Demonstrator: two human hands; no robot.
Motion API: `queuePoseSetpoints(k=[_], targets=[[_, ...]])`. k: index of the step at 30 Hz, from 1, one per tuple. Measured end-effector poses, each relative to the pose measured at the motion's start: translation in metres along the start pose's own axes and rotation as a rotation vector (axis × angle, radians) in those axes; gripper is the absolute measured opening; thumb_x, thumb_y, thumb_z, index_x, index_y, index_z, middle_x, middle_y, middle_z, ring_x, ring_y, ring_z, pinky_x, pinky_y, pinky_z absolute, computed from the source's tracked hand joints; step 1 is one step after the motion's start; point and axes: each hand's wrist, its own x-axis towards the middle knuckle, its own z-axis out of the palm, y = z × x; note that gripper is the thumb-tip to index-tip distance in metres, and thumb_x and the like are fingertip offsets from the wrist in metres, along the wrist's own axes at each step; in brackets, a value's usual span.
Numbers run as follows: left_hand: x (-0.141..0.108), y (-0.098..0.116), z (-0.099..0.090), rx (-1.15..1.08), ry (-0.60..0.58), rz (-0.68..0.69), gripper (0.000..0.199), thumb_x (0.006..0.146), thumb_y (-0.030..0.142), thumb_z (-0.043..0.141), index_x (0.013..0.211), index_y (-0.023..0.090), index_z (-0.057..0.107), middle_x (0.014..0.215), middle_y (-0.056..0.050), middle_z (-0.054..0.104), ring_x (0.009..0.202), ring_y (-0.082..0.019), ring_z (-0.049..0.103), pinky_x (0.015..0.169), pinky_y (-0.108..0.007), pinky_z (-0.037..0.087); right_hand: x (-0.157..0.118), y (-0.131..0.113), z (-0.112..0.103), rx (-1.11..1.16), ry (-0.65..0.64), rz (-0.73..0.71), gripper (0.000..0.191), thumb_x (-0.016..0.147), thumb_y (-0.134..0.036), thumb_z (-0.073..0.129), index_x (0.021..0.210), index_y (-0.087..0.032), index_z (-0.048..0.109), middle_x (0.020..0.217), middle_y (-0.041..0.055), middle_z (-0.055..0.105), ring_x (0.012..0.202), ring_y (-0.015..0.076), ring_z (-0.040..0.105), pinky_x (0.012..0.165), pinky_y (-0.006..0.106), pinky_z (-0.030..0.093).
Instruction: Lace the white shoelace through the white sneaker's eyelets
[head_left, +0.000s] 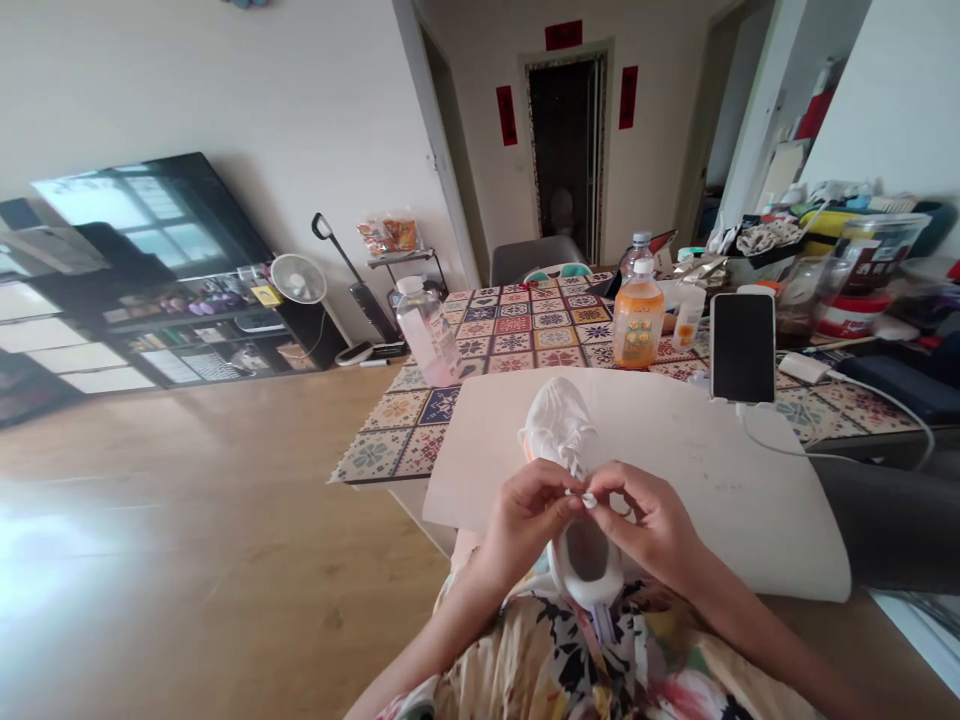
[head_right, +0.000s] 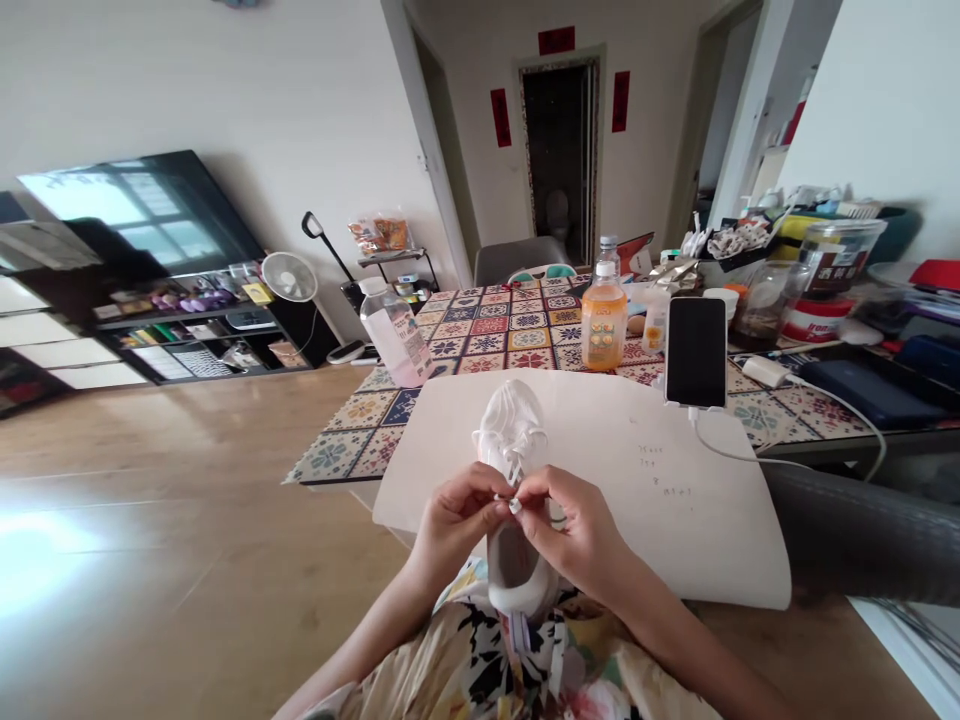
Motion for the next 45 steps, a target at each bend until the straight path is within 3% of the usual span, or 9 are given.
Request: queuePoseSetpoints(k=[6, 12, 17, 20, 24, 29, 33, 38, 45], targets=[[-0.003, 0.002, 0.001, 0.174, 0.04, 0.127, 0.013, 0.082, 0.03, 0.072, 0.078, 0.018, 0.068, 0.073, -0.002, 0.063, 0.069, -0.012, 0.056, 0.065, -0.024, 0.045, 0.005, -0.004, 0.0, 0.081, 0.029, -0.032, 0.008, 0.088, -0.019, 0.059, 0.08, -0.021, 0.061, 0.081, 0.0008, 0.063, 0.077, 0.0137, 0.059, 0.07, 0.023, 0.048], [-0.005, 0.002, 0.001, 0.269, 0.052, 0.091, 0.017, 0.082, 0.032, 0.071, 0.076, 0.018, 0.066, 0.071, -0.002, 0.062, 0.067, -0.013, 0.054, 0.068, -0.027, 0.044, 0.006, -0.002, 0.004, 0.13, 0.128, 0.015, 0.001, 0.09, -0.022, 0.058, 0.09, -0.022, 0.058, 0.079, -0.0007, 0.058, 0.065, 0.012, 0.058, 0.06, 0.022, 0.05], [-0.006, -0.002, -0.001, 0.209, 0.079, 0.055, 0.019, 0.082, 0.036, 0.071, 0.078, 0.018, 0.066, 0.072, -0.002, 0.061, 0.07, -0.015, 0.053, 0.071, -0.028, 0.043, 0.002, -0.001, -0.002, -0.184, -0.004, -0.148, 0.015, 0.089, -0.023, 0.062, 0.103, -0.023, 0.066, 0.107, 0.008, 0.062, 0.098, 0.0206, 0.062, 0.084, 0.033, 0.052], [-0.006, -0.005, -0.004, 0.223, 0.073, 0.054, 0.018, 0.082, 0.037, 0.071, 0.081, 0.019, 0.069, 0.075, -0.002, 0.063, 0.071, -0.015, 0.053, 0.07, -0.028, 0.042, 0.001, -0.001, -0.003, -0.283, 0.022, -0.174, 0.012, 0.092, -0.024, 0.058, 0.098, -0.023, 0.068, 0.099, 0.0079, 0.063, 0.095, 0.0212, 0.061, 0.083, 0.035, 0.051], [-0.005, -0.007, -0.004, 0.221, 0.056, 0.06, 0.021, 0.082, 0.04, 0.071, 0.082, 0.019, 0.07, 0.076, -0.003, 0.064, 0.072, -0.015, 0.054, 0.07, -0.028, 0.042, 0.003, -0.002, -0.004, -0.238, 0.04, -0.123, 0.01, 0.091, -0.026, 0.059, 0.087, -0.022, 0.068, 0.091, 0.0059, 0.061, 0.09, 0.0203, 0.06, 0.082, 0.034, 0.049], [-0.005, -0.004, -0.003, 0.161, 0.055, -0.016, 0.028, 0.08, 0.045, 0.072, 0.079, 0.017, 0.069, 0.072, -0.002, 0.062, 0.069, -0.014, 0.052, 0.067, -0.027, 0.04, 0.005, -0.007, -0.005, -0.098, -0.139, 0.01, 0.012, 0.093, -0.023, 0.053, 0.09, -0.021, 0.064, 0.097, 0.0055, 0.061, 0.093, 0.019, 0.061, 0.08, 0.031, 0.05], [-0.005, -0.002, -0.002, 0.132, 0.067, -0.089, 0.031, 0.077, 0.047, 0.074, 0.077, 0.016, 0.07, 0.069, -0.002, 0.061, 0.066, -0.013, 0.05, 0.065, -0.026, 0.039, 0.003, -0.004, -0.003, -0.314, -0.033, -0.193, 0.003, 0.088, -0.019, 0.059, 0.09, -0.022, 0.059, 0.096, 0.0052, 0.064, 0.093, 0.0207, 0.06, 0.084, 0.035, 0.047], [-0.003, -0.001, -0.002, 0.098, 0.062, -0.151, 0.036, 0.074, 0.051, 0.075, 0.077, 0.015, 0.072, 0.064, -0.001, 0.058, 0.061, -0.012, 0.048, 0.06, -0.025, 0.037, 0.003, -0.001, -0.001, -0.616, 0.071, -0.536, 0.025, 0.089, -0.008, 0.058, 0.107, -0.026, 0.06, 0.098, 0.0045, 0.07, 0.094, 0.0195, 0.064, 0.089, 0.039, 0.043], [0.013, -0.005, -0.01, 0.189, 0.062, 0.018, 0.027, 0.069, 0.044, 0.081, 0.067, 0.018, 0.074, 0.071, -0.004, 0.062, 0.067, -0.015, 0.055, 0.065, -0.027, 0.042, 0.004, -0.002, -0.012, -0.383, 0.028, -0.574, 0.017, 0.087, -0.01, 0.062, 0.093, -0.026, 0.066, 0.09, 0.0027, 0.074, 0.095, 0.0206, 0.065, 0.086, 0.039, 0.049]])
